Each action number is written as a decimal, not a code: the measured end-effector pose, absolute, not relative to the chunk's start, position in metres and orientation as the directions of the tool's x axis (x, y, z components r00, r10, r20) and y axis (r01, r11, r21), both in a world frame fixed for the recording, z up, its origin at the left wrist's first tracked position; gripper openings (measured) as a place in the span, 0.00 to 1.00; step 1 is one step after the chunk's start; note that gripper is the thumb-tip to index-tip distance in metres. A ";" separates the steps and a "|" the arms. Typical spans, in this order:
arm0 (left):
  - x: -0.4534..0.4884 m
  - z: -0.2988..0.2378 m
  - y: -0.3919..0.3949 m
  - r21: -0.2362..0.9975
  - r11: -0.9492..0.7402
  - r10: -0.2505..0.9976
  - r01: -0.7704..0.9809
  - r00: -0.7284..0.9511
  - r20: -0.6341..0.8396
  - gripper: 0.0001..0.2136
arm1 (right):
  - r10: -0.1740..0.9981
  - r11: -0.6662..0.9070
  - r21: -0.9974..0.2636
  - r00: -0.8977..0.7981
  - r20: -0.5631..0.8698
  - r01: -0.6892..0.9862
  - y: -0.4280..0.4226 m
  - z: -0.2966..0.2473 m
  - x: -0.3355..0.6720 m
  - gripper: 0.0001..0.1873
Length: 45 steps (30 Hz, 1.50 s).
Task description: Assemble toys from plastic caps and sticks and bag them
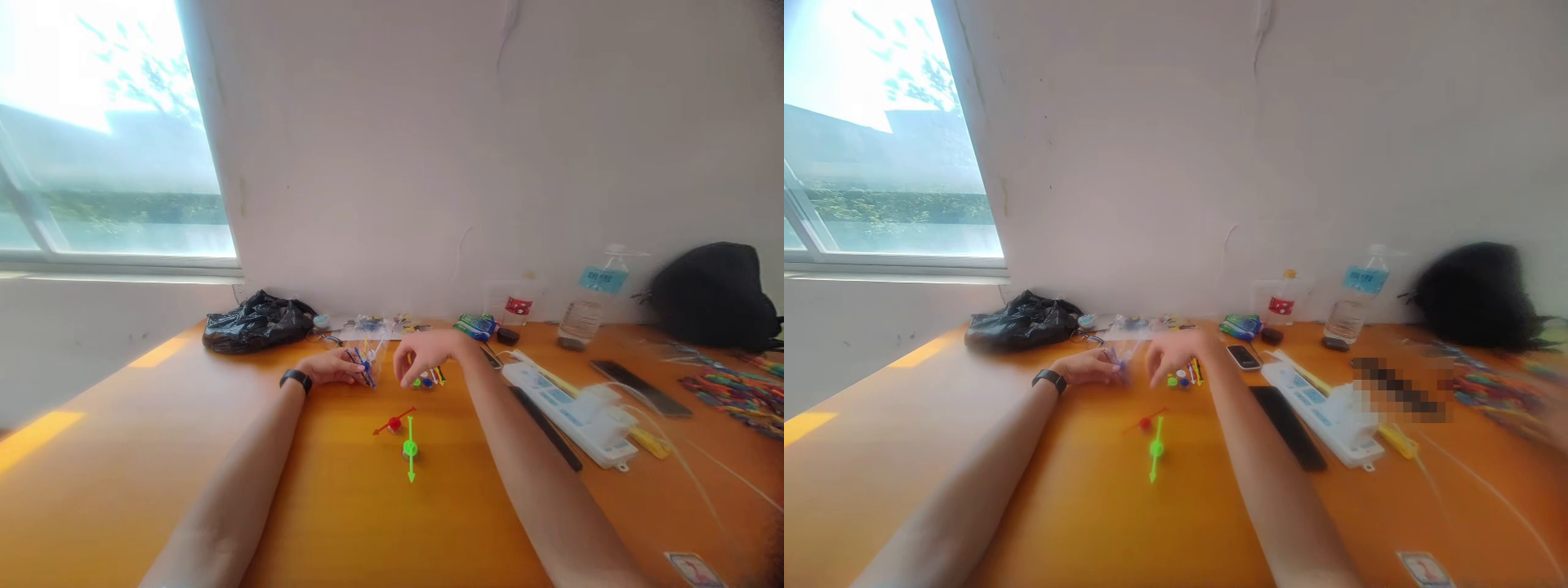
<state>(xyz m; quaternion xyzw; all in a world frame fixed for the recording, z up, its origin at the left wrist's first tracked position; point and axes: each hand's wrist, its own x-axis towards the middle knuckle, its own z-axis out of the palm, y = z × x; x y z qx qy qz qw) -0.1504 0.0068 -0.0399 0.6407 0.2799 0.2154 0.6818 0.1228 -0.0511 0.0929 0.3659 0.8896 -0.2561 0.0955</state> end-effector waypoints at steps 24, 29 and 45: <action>-0.150 -0.047 0.013 1.000 0.020 0.584 0.013 0.811 -0.022 0.20 | 0.762 0.648 -0.731 -0.198 0.617 0.216 -0.051 0.093 0.088 0.18; -0.149 -0.045 0.011 1.000 0.029 0.574 -0.006 0.819 -0.011 0.19 | 0.744 0.648 -0.587 -0.237 0.625 0.485 -0.039 0.075 0.086 0.16; -0.155 -0.049 0.010 0.986 0.122 0.686 -0.111 0.728 -0.003 0.21 | 0.528 0.454 -0.475 -0.657 -0.538 0.754 -0.054 0.082 0.119 0.27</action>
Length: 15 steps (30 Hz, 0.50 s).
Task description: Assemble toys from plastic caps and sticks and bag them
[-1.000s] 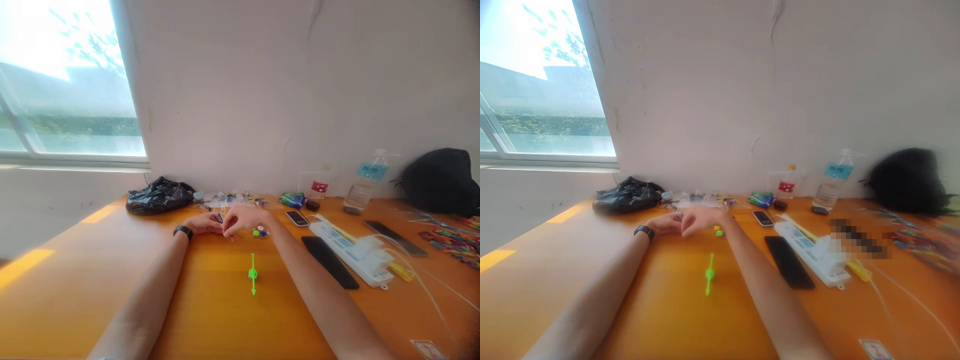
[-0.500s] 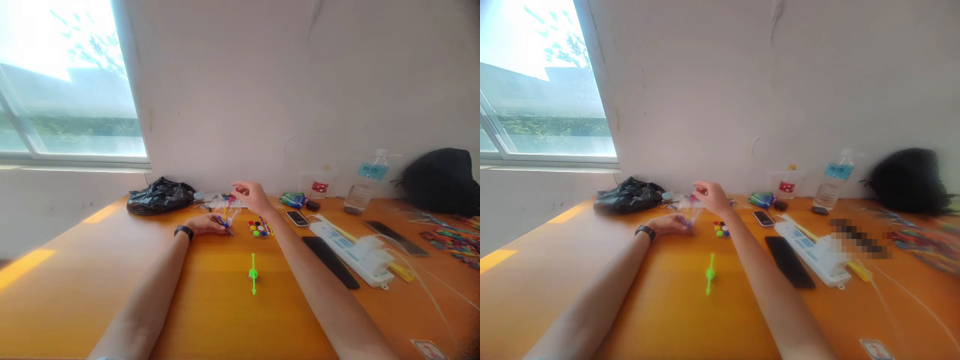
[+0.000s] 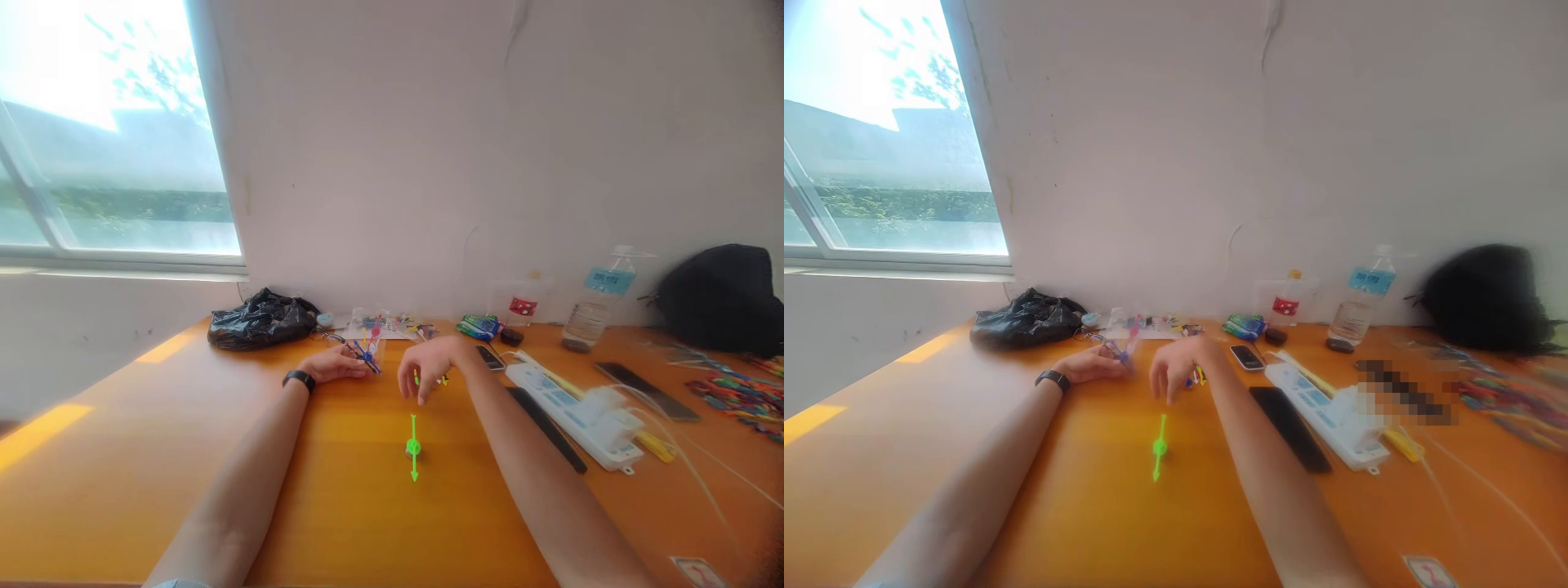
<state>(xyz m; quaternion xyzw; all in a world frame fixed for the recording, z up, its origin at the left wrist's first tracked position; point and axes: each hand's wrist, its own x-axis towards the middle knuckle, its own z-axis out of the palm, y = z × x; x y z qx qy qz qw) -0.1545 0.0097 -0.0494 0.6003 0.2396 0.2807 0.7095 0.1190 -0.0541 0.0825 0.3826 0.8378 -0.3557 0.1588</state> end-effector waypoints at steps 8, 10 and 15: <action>-0.157 -0.051 0.015 0.988 0.088 0.728 -0.126 0.685 0.023 0.23 | 0.333 0.214 -0.528 -0.570 -0.751 0.822 -0.045 0.040 0.103 0.35; -0.157 -0.053 0.016 0.988 0.089 0.724 -0.124 0.689 0.021 0.23 | 0.283 0.211 -0.580 -0.617 -0.734 0.787 -0.043 0.037 0.102 0.34; -0.156 -0.056 0.017 0.987 0.080 0.702 -0.140 0.710 0.044 0.23 | 0.308 0.314 -0.691 -0.758 -0.575 0.651 -0.043 0.053 0.106 0.28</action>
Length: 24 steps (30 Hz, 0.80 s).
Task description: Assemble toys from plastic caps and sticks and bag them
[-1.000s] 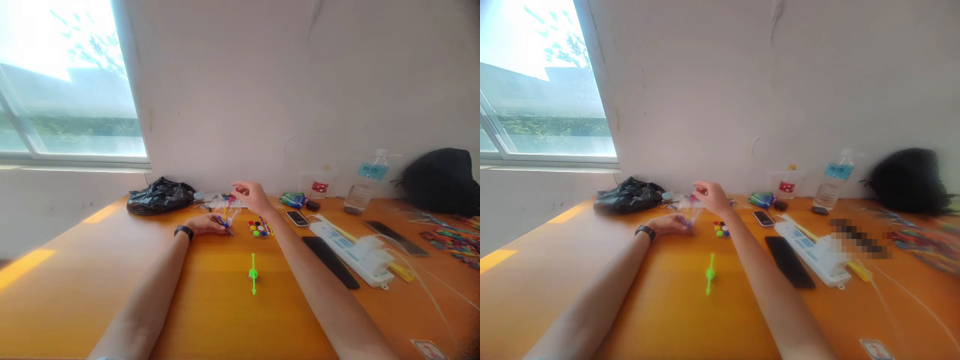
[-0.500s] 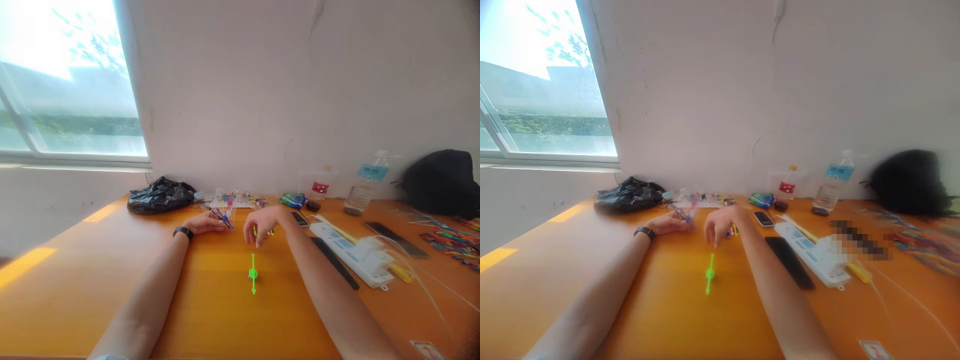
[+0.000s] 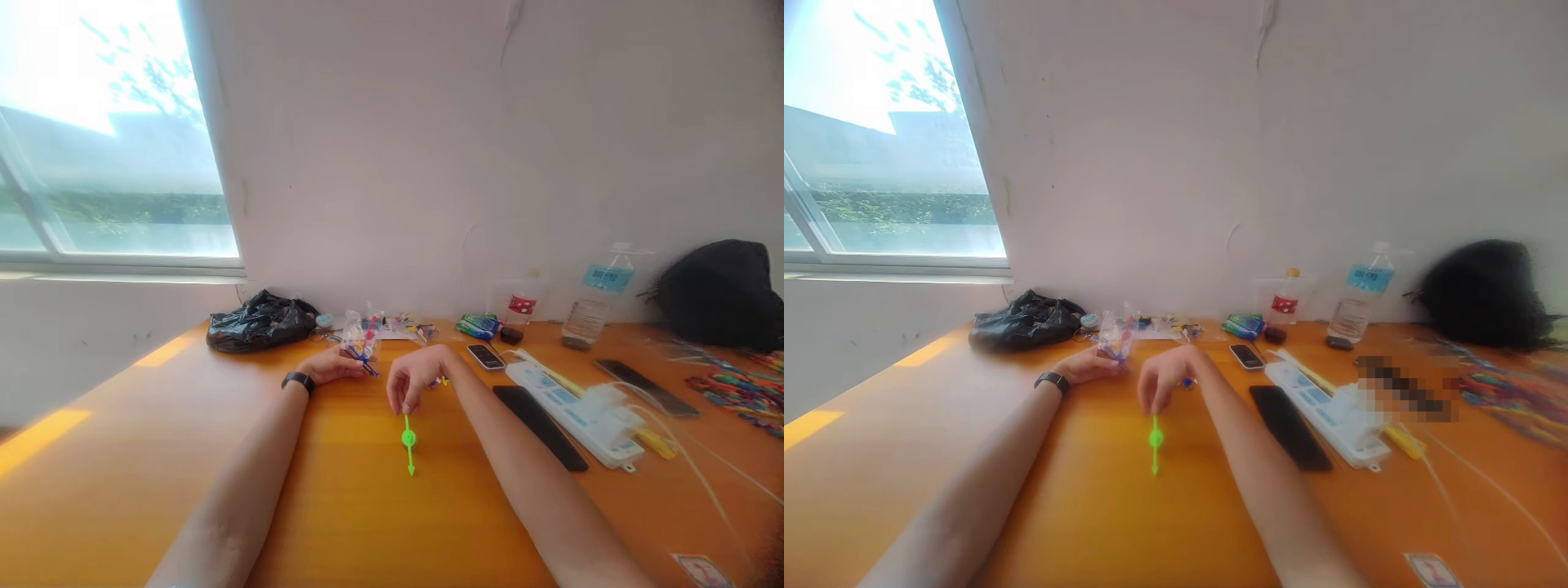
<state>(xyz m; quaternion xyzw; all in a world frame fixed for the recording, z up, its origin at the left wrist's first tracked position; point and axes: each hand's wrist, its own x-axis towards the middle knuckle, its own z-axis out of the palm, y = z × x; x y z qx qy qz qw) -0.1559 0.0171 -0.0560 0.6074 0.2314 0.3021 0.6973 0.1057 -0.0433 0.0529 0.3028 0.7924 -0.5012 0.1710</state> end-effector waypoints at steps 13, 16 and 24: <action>-0.151 -0.053 0.017 0.999 0.014 0.647 -0.052 0.762 0.031 0.19 | 0.648 0.724 -0.497 -0.226 0.727 0.479 -0.064 0.114 0.119 0.08; -0.150 -0.050 0.015 0.999 -0.008 0.643 -0.043 0.765 0.038 0.20 | 0.650 0.697 -0.379 -0.314 0.692 0.608 -0.061 0.105 0.111 0.07; -0.151 -0.048 0.016 0.998 -0.064 0.611 -0.015 0.790 0.051 0.19 | 0.651 0.710 -0.313 -0.418 0.634 0.630 -0.060 0.085 0.088 0.08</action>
